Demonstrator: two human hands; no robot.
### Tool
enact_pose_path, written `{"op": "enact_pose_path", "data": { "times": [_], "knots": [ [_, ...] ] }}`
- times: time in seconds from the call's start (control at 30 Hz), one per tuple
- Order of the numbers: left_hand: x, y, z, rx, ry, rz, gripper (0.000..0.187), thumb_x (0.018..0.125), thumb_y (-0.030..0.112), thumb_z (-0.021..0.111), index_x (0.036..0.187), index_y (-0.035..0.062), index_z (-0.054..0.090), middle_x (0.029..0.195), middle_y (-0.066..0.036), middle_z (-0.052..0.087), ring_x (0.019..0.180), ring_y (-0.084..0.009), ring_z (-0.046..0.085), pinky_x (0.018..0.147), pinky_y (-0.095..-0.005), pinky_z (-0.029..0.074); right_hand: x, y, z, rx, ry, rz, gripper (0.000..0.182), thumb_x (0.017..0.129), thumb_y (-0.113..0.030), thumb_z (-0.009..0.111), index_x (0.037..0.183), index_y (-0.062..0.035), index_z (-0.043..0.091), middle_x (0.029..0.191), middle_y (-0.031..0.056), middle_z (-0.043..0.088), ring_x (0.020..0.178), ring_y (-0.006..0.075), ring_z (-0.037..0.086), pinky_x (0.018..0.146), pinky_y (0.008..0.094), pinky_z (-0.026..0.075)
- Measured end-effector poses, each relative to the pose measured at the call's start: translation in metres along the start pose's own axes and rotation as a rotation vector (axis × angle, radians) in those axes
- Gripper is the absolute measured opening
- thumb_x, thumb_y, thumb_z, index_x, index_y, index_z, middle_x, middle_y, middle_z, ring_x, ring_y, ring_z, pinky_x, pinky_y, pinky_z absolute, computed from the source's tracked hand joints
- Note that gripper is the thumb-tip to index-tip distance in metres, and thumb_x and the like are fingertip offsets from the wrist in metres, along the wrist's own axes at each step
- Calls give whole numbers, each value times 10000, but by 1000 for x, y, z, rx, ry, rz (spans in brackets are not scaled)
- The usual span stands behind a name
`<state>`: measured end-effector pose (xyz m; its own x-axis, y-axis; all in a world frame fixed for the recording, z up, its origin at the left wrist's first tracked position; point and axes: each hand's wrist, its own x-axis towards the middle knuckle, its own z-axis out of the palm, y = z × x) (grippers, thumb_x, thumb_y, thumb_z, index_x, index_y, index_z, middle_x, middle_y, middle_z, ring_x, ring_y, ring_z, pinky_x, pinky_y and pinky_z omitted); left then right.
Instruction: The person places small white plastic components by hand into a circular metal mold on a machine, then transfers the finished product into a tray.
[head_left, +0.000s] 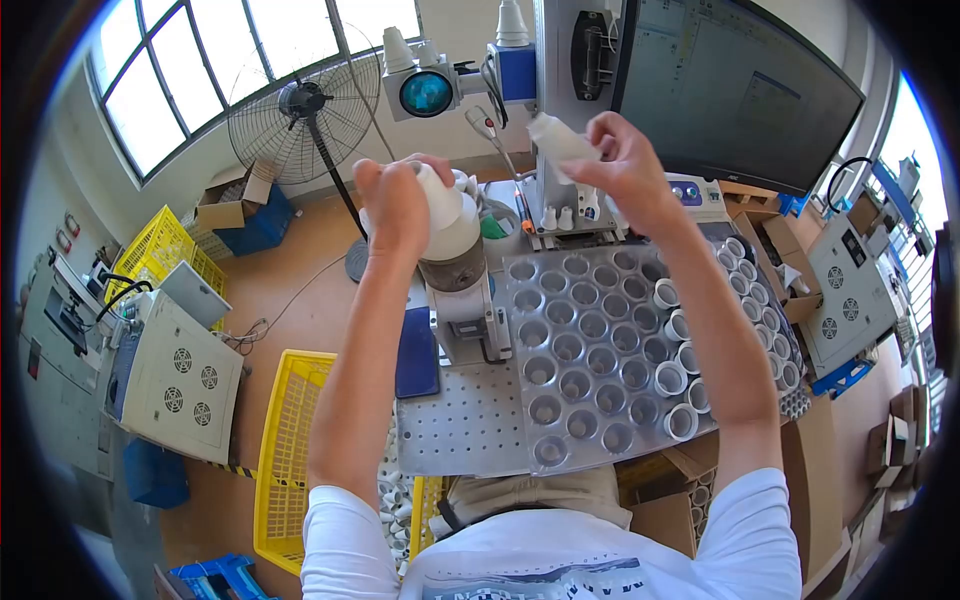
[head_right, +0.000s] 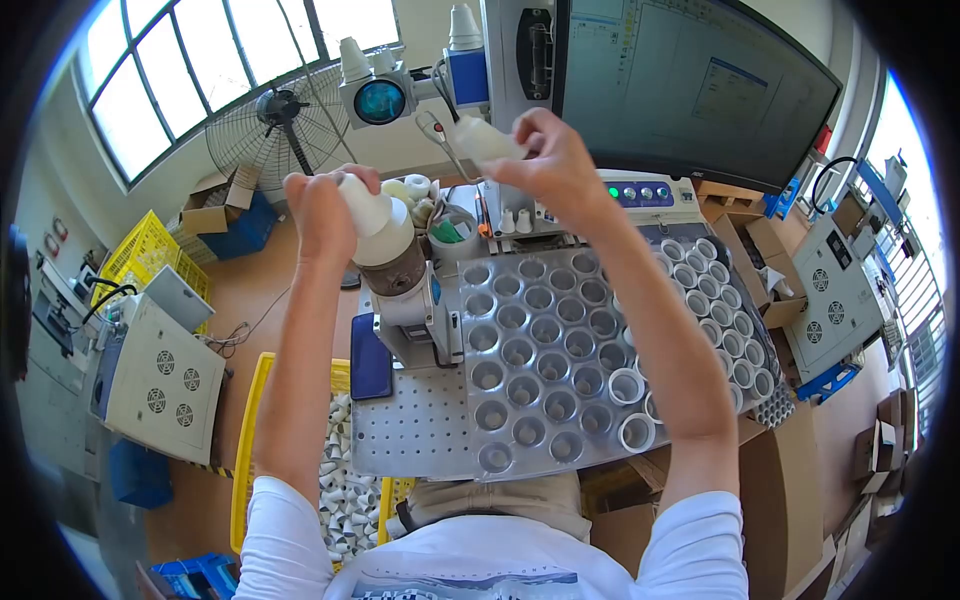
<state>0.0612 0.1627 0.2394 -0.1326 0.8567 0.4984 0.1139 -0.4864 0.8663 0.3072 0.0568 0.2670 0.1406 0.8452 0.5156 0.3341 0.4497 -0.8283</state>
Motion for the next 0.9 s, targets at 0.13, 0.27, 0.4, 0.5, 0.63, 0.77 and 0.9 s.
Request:
{"op": "enact_pose_path", "data": {
  "times": [0.13, 0.27, 0.4, 0.5, 0.63, 0.77, 0.9],
  "knots": [
    [-31, 47, -74, 65, -22, 280, 291, 730, 141, 401, 607, 5, 627, 663, -69, 622, 654, -179, 585, 716, -280, 498, 7, -1, 99, 143, 14, -150, 405, 727, -246, 846, 878, -32, 537, 815, 54, 581, 689, 105, 497, 644, 268, 452],
    [-69, -9, -159, 218, 159, 148, 284, 731, 142, 381, 571, 38, 592, 643, -41, 593, 647, -161, 562, 645, -282, 487, -4, 11, 140, 95, -60, -130, 408, 741, -260, 844, 837, -36, 517, 819, 51, 575, 708, 121, 475, 652, 293, 452],
    [-109, -101, -243, 88, 298, -192, 289, 679, 116, 383, 536, -17, 596, 638, -105, 574, 656, -234, 566, 679, -325, 516, -5, 28, 132, 50, -105, -73, 358, 821, -274, 800, 860, -30, 541, 966, 89, 660, 844, 143, 587, 786, 290, 493],
    [-149, -174, -316, 253, 298, -304, 301, 741, 131, 400, 586, -34, 599, 698, -131, 599, 714, -259, 580, 746, -366, 511, -15, 28, 83, 166, -138, -33, 272, 907, -255, 725, 916, -11, 603, 1058, 120, 699, 978, 181, 661, 889, 304, 511],
    [-192, -275, -408, 554, 594, -296, 326, 761, 151, 493, 549, -75, 598, 604, -160, 554, 615, -310, 587, 626, -434, 506, -30, 59, -36, -326, -6, 67, 222, 902, -196, 709, 942, 16, 653, 965, 109, 711, 926, 161, 663, 828, 304, 522],
    [-205, -298, -458, 905, 186, -382, 370, 766, 80, 417, 924, -101, 698, 828, -206, 672, 815, -301, 657, 795, -404, 505, -62, 78, -130, -1003, -166, 342, 385, 841, -229, 740, 1133, 4, 654, 1057, 162, 719, 1018, 269, 686, 883, 363, 532],
    [-186, -262, -392, 556, 175, -205, 353, 724, 38, 377, 878, -102, 662, 849, -172, 660, 822, -280, 634, 822, -376, 502, -91, 101, -150, -1055, -354, 444, 503, 801, -246, 761, 1232, -26, 625, 1187, 176, 683, 1126, 328, 638, 962, 402, 499]
  ]
}}
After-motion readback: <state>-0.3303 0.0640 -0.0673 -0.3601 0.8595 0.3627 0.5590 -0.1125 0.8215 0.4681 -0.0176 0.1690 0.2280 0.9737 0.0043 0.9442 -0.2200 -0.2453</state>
